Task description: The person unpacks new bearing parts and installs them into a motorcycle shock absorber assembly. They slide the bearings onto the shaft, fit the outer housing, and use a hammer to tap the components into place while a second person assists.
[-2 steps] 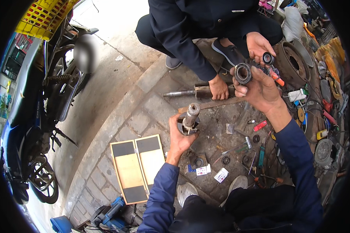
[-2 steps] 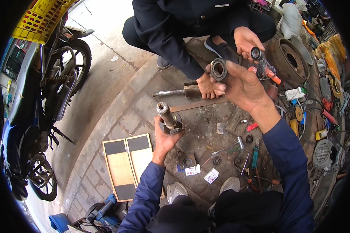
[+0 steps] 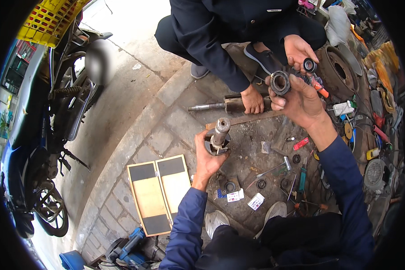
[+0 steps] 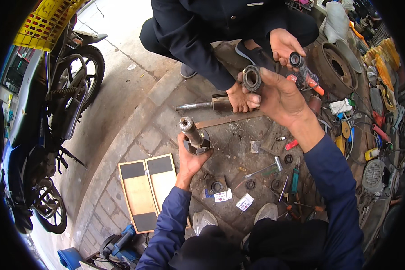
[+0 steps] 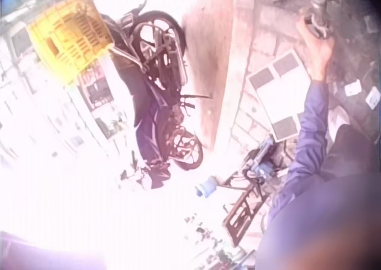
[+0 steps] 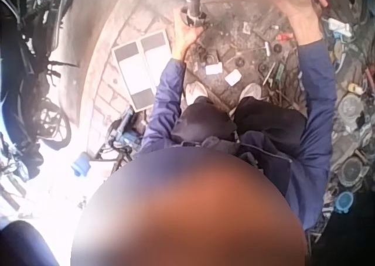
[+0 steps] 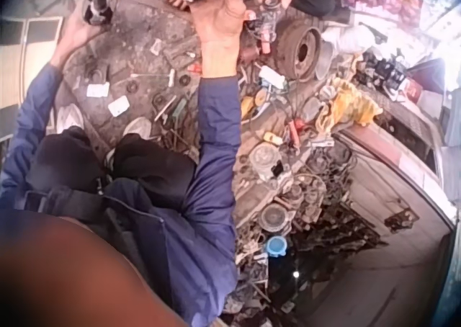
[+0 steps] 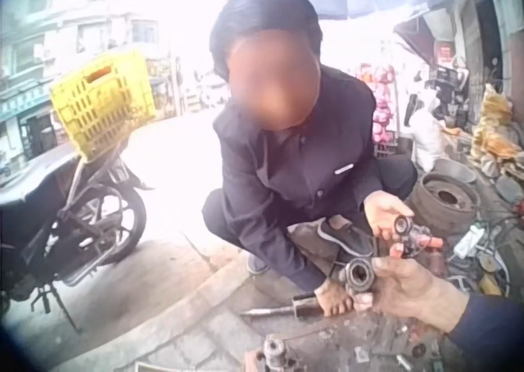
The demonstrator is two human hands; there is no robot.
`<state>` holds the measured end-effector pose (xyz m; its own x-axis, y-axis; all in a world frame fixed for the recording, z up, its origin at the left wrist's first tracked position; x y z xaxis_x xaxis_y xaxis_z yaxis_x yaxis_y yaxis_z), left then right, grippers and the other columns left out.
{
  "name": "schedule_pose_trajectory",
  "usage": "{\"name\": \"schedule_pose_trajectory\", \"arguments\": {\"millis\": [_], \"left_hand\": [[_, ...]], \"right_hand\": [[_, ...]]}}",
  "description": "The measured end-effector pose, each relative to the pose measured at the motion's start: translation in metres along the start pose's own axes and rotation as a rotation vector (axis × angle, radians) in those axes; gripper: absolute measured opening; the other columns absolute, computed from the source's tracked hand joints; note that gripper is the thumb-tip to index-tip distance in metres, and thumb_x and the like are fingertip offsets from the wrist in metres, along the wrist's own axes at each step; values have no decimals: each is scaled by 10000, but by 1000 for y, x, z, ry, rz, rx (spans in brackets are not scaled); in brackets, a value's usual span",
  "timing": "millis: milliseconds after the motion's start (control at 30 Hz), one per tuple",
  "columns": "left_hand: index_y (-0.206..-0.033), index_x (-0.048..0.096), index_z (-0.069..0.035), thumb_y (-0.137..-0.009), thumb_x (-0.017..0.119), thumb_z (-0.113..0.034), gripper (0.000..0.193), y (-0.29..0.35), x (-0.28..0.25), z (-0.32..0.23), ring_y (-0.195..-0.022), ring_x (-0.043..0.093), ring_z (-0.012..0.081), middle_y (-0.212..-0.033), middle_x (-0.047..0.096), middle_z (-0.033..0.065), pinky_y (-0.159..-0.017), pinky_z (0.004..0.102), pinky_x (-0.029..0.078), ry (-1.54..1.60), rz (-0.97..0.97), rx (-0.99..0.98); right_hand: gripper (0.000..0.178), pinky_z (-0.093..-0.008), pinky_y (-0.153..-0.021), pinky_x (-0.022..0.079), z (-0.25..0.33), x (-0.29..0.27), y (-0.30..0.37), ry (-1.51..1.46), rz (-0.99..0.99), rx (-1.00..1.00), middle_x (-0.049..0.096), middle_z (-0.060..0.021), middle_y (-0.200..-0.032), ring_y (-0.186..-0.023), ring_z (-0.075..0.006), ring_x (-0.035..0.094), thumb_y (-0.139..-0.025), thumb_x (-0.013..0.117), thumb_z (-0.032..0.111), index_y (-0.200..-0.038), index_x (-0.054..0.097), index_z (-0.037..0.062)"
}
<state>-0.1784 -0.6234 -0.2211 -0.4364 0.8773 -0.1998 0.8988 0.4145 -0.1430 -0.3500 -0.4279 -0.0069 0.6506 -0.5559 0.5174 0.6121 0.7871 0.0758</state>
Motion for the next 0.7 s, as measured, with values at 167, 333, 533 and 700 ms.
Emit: {"name": "schedule_pose_trajectory", "arguments": {"millis": [167, 333, 533, 700], "left_hand": [[-1420, 468, -10, -613, 952, -106, 946, 1, -2, 3, -1188, 571, 341, -1320, 528, 170, -1077, 432, 480, 64, -31, -28], [-1418, 469, -15, -632, 958, -124, 932, 3, -9, 3, -1218, 562, 314, -1331, 526, 159, -1089, 415, 469, 74, -88, -69], [-1382, 425, -36, -705, 953, -66, 859, 5, -19, 20, -1163, 625, 236, -1293, 589, 94, -1053, 398, 514, 263, -80, -139], [-1393, 427, -31, -699, 982, -105, 891, 15, -25, 23, -1193, 638, 235, -1321, 600, 123, -1028, 401, 546, 210, -60, -197]], "right_hand": [[681, -315, -805, 464, -3, -4, 1, -42, -6, 8, 646, -104, -1046, -824, -156, 551, -1028, 703, 487, -1420, 557, -51], [588, -292, -756, 468, -4, -7, -1, 110, -109, -5, 672, -85, -996, -798, -147, 581, -1013, 741, 443, -1313, 644, -54], [516, -259, -768, 495, -34, -13, -28, 799, -225, 106, 685, -45, -932, -835, -90, 616, -916, 822, 363, -1201, 718, -53], [569, -416, -842, 564, -94, 12, -116, 1645, -54, -114, 714, -171, -1028, -940, -305, 723, -794, 850, 337, -1204, 719, -34]]}}
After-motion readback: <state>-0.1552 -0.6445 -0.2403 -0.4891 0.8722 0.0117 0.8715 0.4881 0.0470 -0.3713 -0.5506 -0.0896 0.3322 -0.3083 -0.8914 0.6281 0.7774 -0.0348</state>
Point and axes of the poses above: each hand's wrist, its own y-axis away from the middle knuckle, its own x-axis out of the palm, z = x × y, the point moved 8 cm from there along -y, towards the middle knuckle
